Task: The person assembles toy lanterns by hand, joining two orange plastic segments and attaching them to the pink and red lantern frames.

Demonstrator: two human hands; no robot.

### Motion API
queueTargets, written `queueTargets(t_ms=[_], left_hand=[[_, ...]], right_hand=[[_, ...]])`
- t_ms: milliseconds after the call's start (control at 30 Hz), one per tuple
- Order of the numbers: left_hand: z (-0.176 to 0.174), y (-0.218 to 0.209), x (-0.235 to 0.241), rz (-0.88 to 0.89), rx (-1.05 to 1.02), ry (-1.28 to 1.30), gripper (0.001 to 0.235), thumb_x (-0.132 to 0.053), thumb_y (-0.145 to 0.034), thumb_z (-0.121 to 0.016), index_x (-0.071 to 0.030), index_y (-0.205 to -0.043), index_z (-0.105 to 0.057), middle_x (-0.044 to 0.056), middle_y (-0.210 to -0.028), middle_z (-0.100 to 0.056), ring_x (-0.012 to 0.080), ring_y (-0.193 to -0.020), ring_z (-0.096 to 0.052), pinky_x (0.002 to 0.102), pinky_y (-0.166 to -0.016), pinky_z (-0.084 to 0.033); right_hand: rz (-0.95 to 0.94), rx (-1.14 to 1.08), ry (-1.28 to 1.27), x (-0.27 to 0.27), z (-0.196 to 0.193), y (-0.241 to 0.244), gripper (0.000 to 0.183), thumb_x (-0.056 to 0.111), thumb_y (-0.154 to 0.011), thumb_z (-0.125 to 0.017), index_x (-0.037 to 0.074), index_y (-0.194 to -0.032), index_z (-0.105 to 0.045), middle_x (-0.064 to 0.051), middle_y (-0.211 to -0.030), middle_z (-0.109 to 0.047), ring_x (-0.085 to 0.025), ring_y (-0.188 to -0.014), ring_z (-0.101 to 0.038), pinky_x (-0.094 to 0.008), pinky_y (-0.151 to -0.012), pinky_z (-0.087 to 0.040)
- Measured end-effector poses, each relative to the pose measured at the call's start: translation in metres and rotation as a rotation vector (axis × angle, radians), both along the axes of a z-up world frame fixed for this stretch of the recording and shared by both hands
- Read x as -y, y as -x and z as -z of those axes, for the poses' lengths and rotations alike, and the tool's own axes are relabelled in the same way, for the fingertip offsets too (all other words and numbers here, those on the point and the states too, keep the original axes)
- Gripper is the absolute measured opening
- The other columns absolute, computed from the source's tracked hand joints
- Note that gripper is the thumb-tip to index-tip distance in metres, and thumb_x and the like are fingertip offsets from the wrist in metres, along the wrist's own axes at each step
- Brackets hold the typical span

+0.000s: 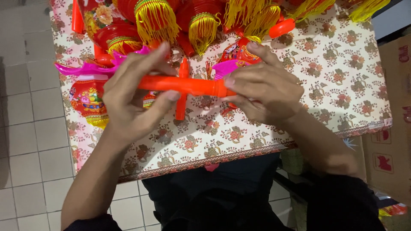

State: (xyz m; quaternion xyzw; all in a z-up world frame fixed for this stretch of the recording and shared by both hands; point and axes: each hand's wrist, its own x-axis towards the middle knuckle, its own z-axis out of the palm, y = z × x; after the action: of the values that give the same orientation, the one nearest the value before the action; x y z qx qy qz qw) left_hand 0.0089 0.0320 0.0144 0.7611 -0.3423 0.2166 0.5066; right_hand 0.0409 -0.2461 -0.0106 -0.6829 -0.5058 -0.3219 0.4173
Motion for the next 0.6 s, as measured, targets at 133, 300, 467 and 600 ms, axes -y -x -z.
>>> queueTargets(t_ms=[133, 300, 467, 600], left_hand=[[-0.019, 0.003, 0.002, -0.073, -0.091, -0.198, 0.038, -0.025, -0.115, -0.043, 0.002, -0.137, -0.057, 0.016, -0.094, -0.072, 0.0232, -0.083, -0.071, 0.035, -0.074, -0.058], [-0.025, 0.003, 0.003, -0.037, -0.129, -0.201, 0.024, -0.007, -0.105, -0.057, 0.011, -0.11, -0.073, 0.015, -0.077, -0.071, 0.0164, -0.056, -0.065, 0.024, -0.051, -0.052], [-0.016, 0.0, 0.001, -0.053, -0.159, -0.162, 0.024, -0.015, -0.101, -0.065, 0.006, -0.109, -0.074, 0.018, -0.093, -0.076, 0.0242, -0.077, -0.071, 0.031, -0.067, -0.057], [-0.022, 0.005, 0.002, -0.052, -0.367, -0.085, 0.038, -0.016, -0.109, -0.051, -0.001, -0.078, -0.068, 0.002, -0.053, -0.053, 0.0103, -0.045, -0.045, 0.025, -0.041, -0.029]], right_hand=[[0.053, 0.085, 0.022, -0.002, 0.002, -0.002, 0.025, 0.01, -0.097, -0.08, 0.005, -0.117, -0.066, -0.02, -0.096, -0.077, -0.025, -0.082, -0.079, -0.053, -0.116, -0.044], [0.084, 0.052, 0.067, 0.003, -0.008, 0.002, 0.03, -0.004, -0.092, -0.082, 0.003, -0.118, -0.068, -0.023, -0.102, -0.075, -0.032, -0.087, -0.078, -0.059, -0.114, -0.045], [0.071, 0.085, 0.085, 0.002, -0.006, 0.0, 0.027, 0.004, -0.092, -0.087, 0.0, -0.112, -0.069, -0.023, -0.098, -0.077, -0.027, -0.083, -0.078, -0.054, -0.118, -0.039], [0.043, 0.047, 0.076, 0.002, 0.0, 0.001, 0.024, 0.008, -0.096, -0.08, -0.001, -0.115, -0.069, -0.019, -0.094, -0.078, -0.023, -0.077, -0.077, -0.056, -0.118, -0.041]])
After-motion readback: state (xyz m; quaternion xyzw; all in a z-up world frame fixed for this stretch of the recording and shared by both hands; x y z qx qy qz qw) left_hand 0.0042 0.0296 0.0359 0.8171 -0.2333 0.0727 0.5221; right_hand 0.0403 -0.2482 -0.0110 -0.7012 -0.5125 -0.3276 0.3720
